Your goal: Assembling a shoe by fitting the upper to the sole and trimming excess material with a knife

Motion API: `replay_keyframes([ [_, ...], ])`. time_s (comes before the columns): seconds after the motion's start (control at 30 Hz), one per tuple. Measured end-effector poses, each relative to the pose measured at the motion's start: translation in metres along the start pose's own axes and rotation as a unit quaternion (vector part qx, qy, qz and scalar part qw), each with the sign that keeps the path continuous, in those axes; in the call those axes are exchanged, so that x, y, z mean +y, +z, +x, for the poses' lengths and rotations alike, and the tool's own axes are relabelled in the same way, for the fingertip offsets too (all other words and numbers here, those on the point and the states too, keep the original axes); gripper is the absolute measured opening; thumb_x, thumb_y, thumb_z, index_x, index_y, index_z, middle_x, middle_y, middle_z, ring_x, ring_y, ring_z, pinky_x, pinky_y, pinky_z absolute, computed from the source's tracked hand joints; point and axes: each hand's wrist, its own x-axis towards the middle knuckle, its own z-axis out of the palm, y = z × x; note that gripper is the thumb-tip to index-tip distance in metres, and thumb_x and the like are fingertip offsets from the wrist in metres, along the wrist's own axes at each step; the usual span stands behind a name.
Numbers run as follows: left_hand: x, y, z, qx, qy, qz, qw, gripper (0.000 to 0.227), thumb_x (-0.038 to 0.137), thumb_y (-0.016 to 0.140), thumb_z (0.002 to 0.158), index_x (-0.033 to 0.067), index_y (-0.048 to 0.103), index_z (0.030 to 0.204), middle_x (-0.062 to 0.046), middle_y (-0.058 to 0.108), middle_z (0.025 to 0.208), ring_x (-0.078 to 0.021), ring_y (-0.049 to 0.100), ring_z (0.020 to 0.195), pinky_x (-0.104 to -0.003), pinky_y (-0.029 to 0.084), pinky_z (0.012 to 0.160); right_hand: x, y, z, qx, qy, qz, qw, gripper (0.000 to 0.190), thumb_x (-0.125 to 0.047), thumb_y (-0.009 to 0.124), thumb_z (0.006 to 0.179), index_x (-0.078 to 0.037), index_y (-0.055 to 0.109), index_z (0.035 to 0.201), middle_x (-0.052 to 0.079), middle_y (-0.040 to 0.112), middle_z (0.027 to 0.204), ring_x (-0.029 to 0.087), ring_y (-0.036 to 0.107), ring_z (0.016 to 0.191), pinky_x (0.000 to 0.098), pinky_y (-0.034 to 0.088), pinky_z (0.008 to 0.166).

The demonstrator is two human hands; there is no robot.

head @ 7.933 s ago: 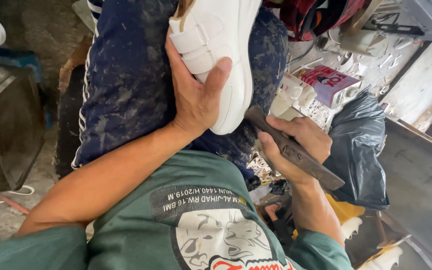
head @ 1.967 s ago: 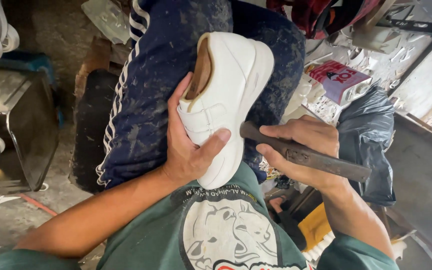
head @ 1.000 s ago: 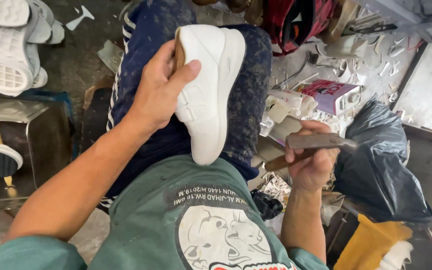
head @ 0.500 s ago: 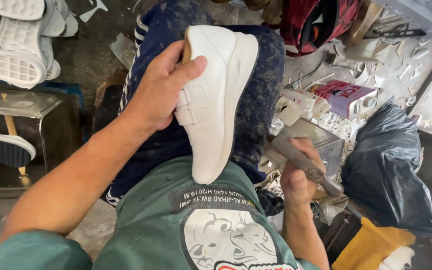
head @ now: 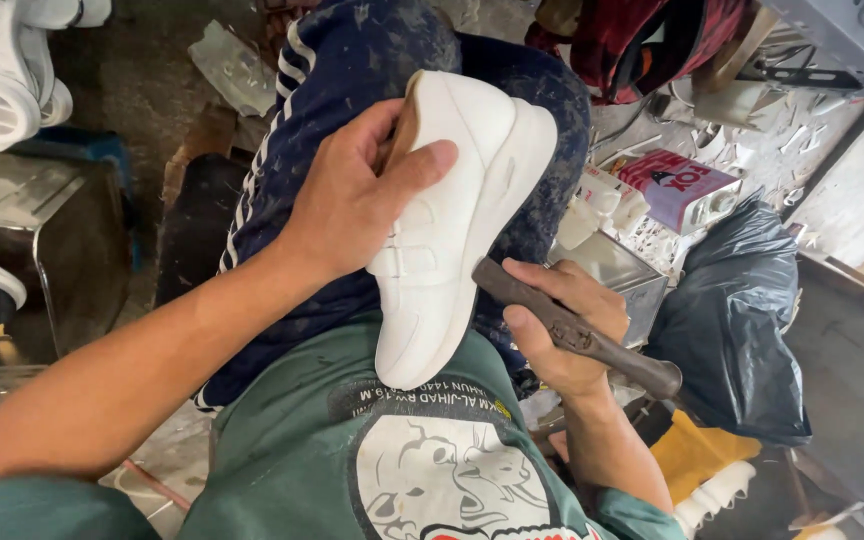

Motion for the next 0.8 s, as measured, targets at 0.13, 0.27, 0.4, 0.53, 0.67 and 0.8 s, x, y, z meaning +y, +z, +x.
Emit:
replay_keyframes([
  [0.13,-0.004,0.0,0.001,0.004,0.025,-0.01,1.0,0.051,0.051,0.064,0.086,0.0127,0.068,0.119,0.006,0.07,0.092,-0.0067,0.062,0.08,-0.026,0.048,0.068,-0.003,0.001,0.009,-0.013,0.002,0.006,1.0,0.037,-0.036,0.07,0.093,-0.003,0.074,0.11,0.006,0.058,0.067,0.013,0.047,0.055,0.0253,0.037,0.057],
  [0.27,-0.008,0.001,-0.003,0.014,0.049,-0.043,0.998,0.053,0.051,0.064,0.088,0.0099,0.068,0.121,0.003,0.074,0.1,-0.0085,0.066,0.087,-0.026,0.052,0.073,0.0,0.002,0.014,-0.037,-0.005,-0.025,0.999,0.035,-0.038,0.069,0.094,-0.006,0.075,0.107,0.005,0.06,0.068,0.011,0.051,0.052,0.0242,0.04,0.055],
  [0.4,-0.008,0.003,-0.007,0.027,0.073,-0.078,0.994,0.045,0.044,0.064,0.092,0.0092,0.069,0.12,0.004,0.071,0.095,-0.0068,0.062,0.083,-0.025,0.05,0.07,-0.007,-0.001,0.021,-0.069,-0.007,-0.073,0.995,0.037,-0.04,0.067,0.094,-0.005,0.077,0.104,0.006,0.07,0.077,0.012,0.06,0.058,0.0244,0.046,0.058],
  [0.53,-0.009,0.002,-0.008,0.033,0.109,-0.077,0.991,0.046,0.044,0.062,0.095,0.0079,0.066,0.123,0.002,0.071,0.099,-0.0097,0.065,0.089,-0.028,0.052,0.074,-0.012,-0.008,0.035,-0.126,-0.024,-0.1,0.987,0.031,-0.036,0.069,0.095,-0.009,0.077,0.108,0.008,0.076,0.085,0.014,0.064,0.061,0.0255,0.052,0.063],
  [0.67,-0.01,0.002,-0.008,0.054,0.119,-0.063,0.989,0.035,0.039,0.064,0.095,0.0087,0.068,0.112,0.007,0.059,0.083,-0.0066,0.053,0.077,-0.026,0.045,0.068,-0.023,-0.009,0.055,-0.154,-0.014,-0.091,0.984,0.028,-0.034,0.07,0.094,-0.008,0.079,0.102,0.005,0.078,0.087,0.014,0.07,0.068,0.0274,0.053,0.074],
  [0.8,-0.008,-0.004,0.008,0.032,0.102,-0.074,0.991,0.031,0.037,0.066,0.094,0.0107,0.071,0.111,0.008,0.061,0.083,-0.0044,0.052,0.074,-0.024,0.044,0.064,-0.041,-0.015,0.073,-0.203,0.074,-0.055,0.975,0.018,-0.015,0.074,0.091,-0.01,0.078,0.108,0.005,0.078,0.09,0.006,0.068,0.072,0.0201,0.053,0.067],
])
